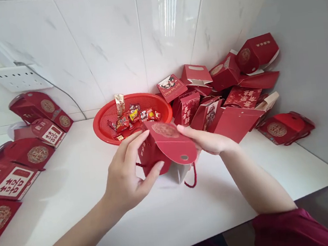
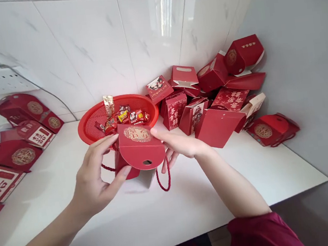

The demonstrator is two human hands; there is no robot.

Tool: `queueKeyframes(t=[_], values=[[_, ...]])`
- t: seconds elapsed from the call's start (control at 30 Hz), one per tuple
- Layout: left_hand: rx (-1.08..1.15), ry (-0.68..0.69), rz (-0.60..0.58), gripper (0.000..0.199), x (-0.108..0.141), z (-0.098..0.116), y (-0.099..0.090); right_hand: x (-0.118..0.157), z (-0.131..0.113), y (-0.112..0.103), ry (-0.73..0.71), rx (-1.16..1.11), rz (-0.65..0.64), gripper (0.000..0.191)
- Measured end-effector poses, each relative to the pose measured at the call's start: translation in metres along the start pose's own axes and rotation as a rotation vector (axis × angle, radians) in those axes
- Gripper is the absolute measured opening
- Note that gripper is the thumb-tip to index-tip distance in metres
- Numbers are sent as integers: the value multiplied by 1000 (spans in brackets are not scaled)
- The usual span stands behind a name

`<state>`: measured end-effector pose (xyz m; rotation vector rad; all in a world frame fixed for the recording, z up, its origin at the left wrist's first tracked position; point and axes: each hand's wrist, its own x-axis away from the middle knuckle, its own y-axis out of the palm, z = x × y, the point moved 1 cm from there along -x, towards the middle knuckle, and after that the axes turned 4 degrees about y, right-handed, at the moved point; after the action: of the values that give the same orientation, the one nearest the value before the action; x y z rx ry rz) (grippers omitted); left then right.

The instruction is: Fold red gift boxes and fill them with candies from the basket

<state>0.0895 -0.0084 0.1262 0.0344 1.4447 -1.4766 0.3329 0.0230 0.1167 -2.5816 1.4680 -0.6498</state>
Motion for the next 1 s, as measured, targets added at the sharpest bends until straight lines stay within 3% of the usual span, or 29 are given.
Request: queueKeyframes(t=[0.07,0.13,0.23,0.3,0.33,0.43,0.6,0.83,1.0], values=[[-30,-109,-124,53,0,-5,-7,-2,3,3,128,-60,-93,77],[-52,-233,-271,47,0,-14,-9,-4,5,6,184,-52,-79,72],[-43,-352,-456,39,-2,-27,-4,-4,4,10,85,138,87,62],[-39,-370,-541,24,-2,-33,3,-2,1,14,-42,271,197,53],[-41,-360,-565,27,-2,-35,7,1,-1,17,-108,323,229,48],[-58,-312,-596,53,-2,-39,17,9,-8,24,-299,423,247,32],[-92,-319,-624,53,-2,-40,18,21,-13,36,-586,640,186,18],[-235,-372,-685,52,1,-40,4,21,-11,42,-445,845,111,18],[-487,-144,-492,19,3,-40,1,17,-3,34,-343,940,147,14]])
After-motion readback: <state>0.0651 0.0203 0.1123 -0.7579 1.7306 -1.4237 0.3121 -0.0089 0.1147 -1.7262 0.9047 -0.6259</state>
